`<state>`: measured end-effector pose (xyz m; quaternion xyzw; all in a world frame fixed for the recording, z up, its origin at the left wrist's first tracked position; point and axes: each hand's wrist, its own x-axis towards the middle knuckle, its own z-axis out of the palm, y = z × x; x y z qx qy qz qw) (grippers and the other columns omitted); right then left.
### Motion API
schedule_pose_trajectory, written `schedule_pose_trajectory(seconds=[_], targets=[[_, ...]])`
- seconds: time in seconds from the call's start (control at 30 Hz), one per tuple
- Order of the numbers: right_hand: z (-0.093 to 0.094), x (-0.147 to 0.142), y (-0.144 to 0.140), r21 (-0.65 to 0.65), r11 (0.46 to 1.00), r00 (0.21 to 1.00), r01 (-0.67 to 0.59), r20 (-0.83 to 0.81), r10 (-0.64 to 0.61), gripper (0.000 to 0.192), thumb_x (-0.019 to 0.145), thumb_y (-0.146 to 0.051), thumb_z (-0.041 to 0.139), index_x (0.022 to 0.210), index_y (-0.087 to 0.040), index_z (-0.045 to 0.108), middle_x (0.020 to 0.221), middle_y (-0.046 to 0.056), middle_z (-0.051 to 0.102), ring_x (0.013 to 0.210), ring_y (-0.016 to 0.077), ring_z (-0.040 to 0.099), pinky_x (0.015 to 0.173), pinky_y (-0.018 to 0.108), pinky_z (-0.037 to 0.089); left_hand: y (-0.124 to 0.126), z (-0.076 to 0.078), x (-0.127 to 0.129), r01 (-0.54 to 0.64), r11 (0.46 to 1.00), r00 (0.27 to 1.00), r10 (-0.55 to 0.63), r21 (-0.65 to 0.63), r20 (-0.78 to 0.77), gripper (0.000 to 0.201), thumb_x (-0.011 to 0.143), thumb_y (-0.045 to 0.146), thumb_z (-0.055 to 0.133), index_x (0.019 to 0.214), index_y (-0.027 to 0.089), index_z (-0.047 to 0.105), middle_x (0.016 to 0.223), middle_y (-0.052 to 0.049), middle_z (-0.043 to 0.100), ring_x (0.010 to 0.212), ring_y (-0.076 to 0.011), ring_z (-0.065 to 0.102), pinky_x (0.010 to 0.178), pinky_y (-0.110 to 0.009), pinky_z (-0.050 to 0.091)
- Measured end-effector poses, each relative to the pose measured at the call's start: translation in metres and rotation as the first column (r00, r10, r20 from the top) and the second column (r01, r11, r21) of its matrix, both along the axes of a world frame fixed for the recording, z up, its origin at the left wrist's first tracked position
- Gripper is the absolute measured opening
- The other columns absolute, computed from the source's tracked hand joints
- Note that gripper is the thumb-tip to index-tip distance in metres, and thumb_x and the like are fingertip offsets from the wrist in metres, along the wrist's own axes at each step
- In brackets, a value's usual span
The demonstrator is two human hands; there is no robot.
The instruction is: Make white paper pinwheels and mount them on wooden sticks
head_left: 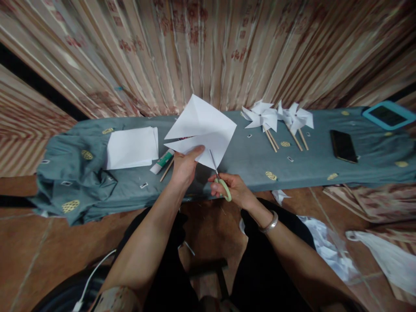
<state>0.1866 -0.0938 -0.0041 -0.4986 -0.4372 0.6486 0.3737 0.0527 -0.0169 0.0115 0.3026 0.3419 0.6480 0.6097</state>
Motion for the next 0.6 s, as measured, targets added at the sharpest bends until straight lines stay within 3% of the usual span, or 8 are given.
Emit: schedule_pose_trajectory(seconds=[0.6], targets=[[-0.0013,-0.0026,0.0009,-0.019,0.999,0.999,0.025,-0.026,-0.026,0.046,0.054,-0.048,0.086,0.081,-0.017,0.067,0.056,-0.003,0.065,0.048,0.0076,0.055,0.048,0.020,0.044,-0.0012,0.0007,0.0008,0.002,1.000,1.000,-0.003,-0.016,-0.028,0.052,0.049,0.016,0.085,0.099,0.018,0.070,0.084,-0.003,0.074,0.082,-0.0219,0.069,0.085,-0.036,0.052]])
